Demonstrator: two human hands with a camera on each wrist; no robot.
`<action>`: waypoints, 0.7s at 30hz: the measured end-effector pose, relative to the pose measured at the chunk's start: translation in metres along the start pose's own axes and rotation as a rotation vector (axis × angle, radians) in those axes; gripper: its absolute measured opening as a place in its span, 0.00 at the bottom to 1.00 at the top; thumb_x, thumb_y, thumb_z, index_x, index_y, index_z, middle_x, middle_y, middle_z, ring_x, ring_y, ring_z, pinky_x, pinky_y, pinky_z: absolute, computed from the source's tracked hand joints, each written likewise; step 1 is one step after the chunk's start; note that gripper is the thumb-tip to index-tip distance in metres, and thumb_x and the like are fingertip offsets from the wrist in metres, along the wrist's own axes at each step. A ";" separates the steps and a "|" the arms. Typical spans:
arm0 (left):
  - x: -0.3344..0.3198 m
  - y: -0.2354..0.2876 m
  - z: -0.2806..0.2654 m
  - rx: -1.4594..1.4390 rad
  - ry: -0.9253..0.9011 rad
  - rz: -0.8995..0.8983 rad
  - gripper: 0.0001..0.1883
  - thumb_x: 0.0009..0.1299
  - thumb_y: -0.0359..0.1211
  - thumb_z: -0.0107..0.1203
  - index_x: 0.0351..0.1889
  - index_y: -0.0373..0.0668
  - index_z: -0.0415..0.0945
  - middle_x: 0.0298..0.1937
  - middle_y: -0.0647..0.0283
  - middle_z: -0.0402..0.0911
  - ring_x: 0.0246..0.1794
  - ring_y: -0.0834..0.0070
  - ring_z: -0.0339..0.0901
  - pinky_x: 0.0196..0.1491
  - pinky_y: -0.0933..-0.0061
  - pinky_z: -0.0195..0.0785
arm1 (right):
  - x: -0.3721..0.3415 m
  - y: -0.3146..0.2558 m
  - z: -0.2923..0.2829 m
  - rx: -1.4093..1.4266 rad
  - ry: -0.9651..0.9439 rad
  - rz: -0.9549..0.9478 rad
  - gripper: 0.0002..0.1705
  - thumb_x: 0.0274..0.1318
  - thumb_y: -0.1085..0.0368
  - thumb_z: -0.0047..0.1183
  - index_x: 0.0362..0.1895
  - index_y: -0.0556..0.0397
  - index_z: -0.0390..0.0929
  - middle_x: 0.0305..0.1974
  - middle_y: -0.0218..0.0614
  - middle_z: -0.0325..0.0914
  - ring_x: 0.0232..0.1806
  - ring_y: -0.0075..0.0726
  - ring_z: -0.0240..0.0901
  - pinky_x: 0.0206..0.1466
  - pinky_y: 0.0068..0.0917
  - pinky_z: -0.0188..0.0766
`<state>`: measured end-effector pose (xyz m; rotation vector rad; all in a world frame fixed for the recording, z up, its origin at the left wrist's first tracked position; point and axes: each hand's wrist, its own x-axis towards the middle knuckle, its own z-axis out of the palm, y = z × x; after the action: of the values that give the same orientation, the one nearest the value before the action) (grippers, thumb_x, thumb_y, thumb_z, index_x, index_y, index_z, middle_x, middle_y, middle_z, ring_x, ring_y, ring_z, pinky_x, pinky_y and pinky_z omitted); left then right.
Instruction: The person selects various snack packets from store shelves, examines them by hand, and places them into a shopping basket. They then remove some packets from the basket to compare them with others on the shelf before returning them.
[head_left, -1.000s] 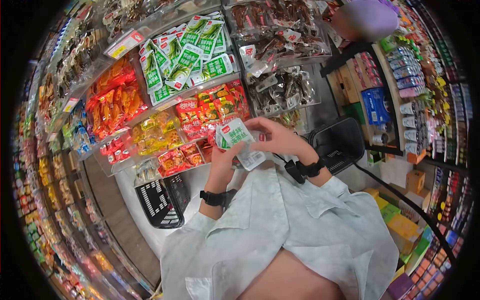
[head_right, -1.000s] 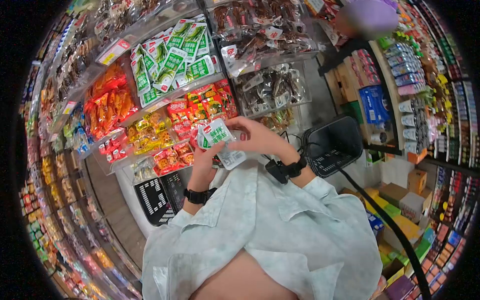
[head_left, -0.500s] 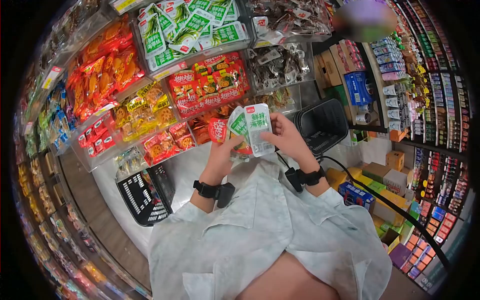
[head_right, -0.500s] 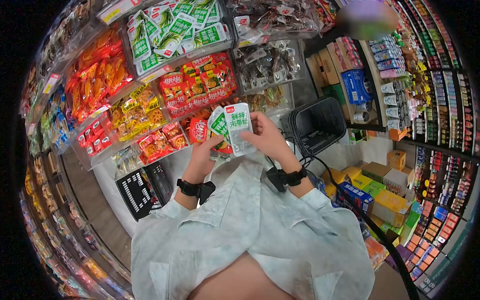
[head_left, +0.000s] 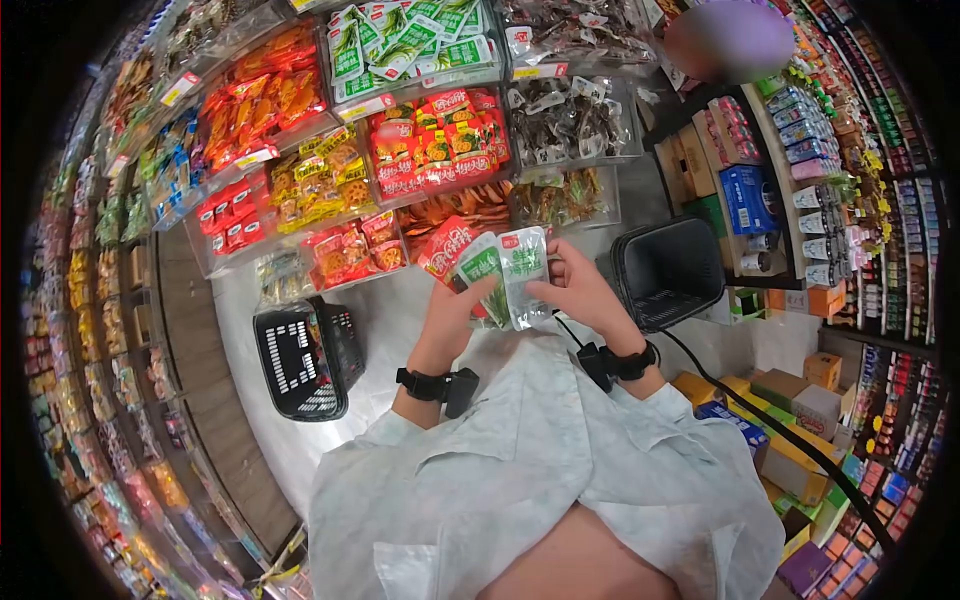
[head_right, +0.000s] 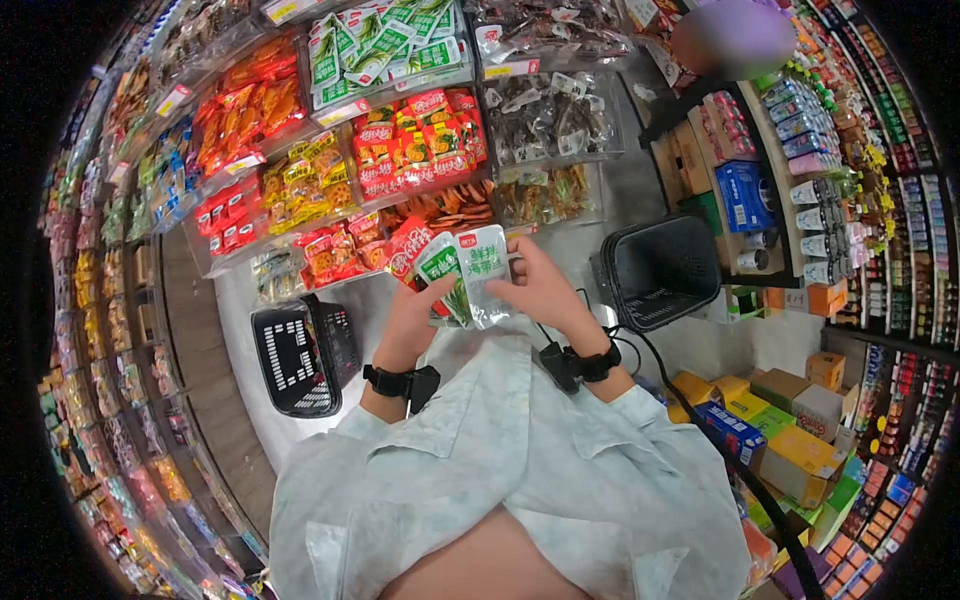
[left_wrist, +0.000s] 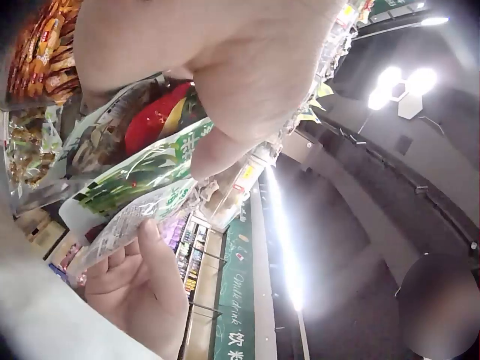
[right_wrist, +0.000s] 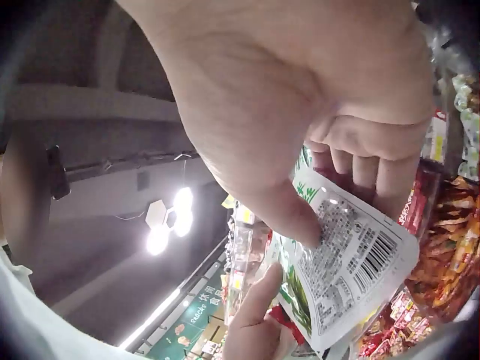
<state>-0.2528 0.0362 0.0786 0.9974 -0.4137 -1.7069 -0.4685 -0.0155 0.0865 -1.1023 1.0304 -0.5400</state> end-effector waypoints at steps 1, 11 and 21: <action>-0.009 -0.007 0.004 -0.001 0.012 0.019 0.26 0.73 0.23 0.58 0.69 0.38 0.69 0.62 0.63 0.80 0.60 0.72 0.79 0.61 0.68 0.72 | -0.007 0.008 -0.002 0.016 -0.027 -0.008 0.25 0.61 0.74 0.62 0.59 0.56 0.67 0.47 0.36 0.84 0.48 0.25 0.81 0.49 0.25 0.77; -0.134 -0.065 -0.010 -0.026 0.429 0.046 0.18 0.73 0.21 0.55 0.61 0.38 0.73 0.54 0.61 0.83 0.54 0.68 0.82 0.56 0.63 0.77 | -0.053 0.065 0.028 0.098 -0.341 -0.002 0.23 0.62 0.70 0.63 0.58 0.56 0.68 0.49 0.38 0.83 0.48 0.27 0.80 0.50 0.28 0.77; -0.179 -0.069 -0.020 -0.049 0.452 0.128 0.20 0.70 0.20 0.52 0.61 0.37 0.70 0.53 0.57 0.83 0.53 0.64 0.83 0.58 0.59 0.77 | -0.072 0.074 0.049 0.073 -0.318 -0.008 0.18 0.67 0.67 0.55 0.58 0.55 0.70 0.51 0.34 0.76 0.53 0.27 0.73 0.58 0.29 0.71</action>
<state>-0.2644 0.2283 0.0935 1.2521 -0.1353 -1.3216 -0.4671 0.0932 0.0525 -1.0864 0.7248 -0.3900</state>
